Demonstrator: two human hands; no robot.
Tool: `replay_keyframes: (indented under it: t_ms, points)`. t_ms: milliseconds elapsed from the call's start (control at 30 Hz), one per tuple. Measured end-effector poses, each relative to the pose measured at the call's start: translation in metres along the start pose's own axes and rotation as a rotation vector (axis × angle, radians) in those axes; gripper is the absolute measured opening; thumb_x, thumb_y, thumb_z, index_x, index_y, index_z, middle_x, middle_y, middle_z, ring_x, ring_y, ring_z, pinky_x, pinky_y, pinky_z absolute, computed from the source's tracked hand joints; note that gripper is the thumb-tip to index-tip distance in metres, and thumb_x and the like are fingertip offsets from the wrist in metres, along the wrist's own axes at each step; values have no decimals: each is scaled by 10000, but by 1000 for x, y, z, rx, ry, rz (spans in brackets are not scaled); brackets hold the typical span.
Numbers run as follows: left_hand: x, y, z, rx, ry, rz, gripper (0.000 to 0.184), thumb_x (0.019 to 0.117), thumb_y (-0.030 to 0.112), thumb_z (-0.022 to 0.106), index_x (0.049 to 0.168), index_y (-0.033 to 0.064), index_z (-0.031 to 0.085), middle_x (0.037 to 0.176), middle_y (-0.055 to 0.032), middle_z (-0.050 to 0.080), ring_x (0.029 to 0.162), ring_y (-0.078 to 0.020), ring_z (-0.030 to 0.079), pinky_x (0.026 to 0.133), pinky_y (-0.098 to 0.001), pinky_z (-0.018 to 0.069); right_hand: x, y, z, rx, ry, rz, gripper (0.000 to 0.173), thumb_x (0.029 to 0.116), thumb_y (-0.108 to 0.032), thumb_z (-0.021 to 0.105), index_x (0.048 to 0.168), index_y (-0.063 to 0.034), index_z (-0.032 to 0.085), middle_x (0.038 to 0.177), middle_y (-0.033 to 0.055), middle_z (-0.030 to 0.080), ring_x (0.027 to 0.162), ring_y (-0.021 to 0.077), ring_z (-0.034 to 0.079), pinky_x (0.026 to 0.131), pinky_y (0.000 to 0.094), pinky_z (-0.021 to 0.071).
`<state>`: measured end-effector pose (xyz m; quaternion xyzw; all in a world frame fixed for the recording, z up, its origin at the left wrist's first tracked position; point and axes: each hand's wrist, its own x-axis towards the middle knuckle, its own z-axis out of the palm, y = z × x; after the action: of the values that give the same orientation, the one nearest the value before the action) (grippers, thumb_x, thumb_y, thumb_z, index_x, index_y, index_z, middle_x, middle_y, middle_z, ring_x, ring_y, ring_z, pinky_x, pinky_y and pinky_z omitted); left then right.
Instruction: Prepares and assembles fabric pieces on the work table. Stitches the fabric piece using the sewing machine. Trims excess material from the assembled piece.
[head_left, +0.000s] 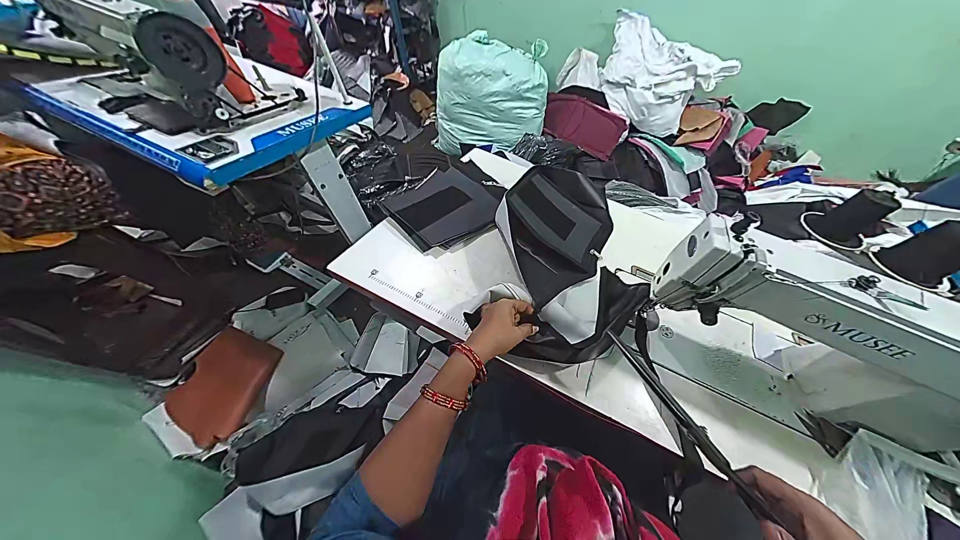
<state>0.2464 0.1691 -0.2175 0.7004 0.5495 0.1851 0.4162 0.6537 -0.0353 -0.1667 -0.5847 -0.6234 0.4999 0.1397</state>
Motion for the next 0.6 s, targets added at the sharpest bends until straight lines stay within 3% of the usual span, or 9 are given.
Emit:
replay_keyframes:
  t_ms: [233,300,600]
  points:
    - [0,0,-1,-9,-39,5,337,961,182,691,1231,-17,658,939,-167,646,867,-281,573,932,-511,438,91,-25,-8,-96,-268,23,735,814,-769,629,1178,-131,603,710,-96,530,485,11,452,451,212,408]
    - [-2,1,-3,-25,-49,13,335,966,173,685,1235,-24,654,949,-176,648,887,-291,573,996,-529,400,102,-31,-12,-101,-295,71,682,818,-733,637,1169,-151,590,686,-103,522,456,8,439,427,200,390]
    - [-1,-2,-4,-51,-54,47,307,962,164,682,1186,-44,657,870,-156,618,823,-276,538,958,-529,395,117,-50,-19,-73,-316,73,729,742,-803,683,1132,-193,594,640,-121,523,417,-7,424,387,179,370]
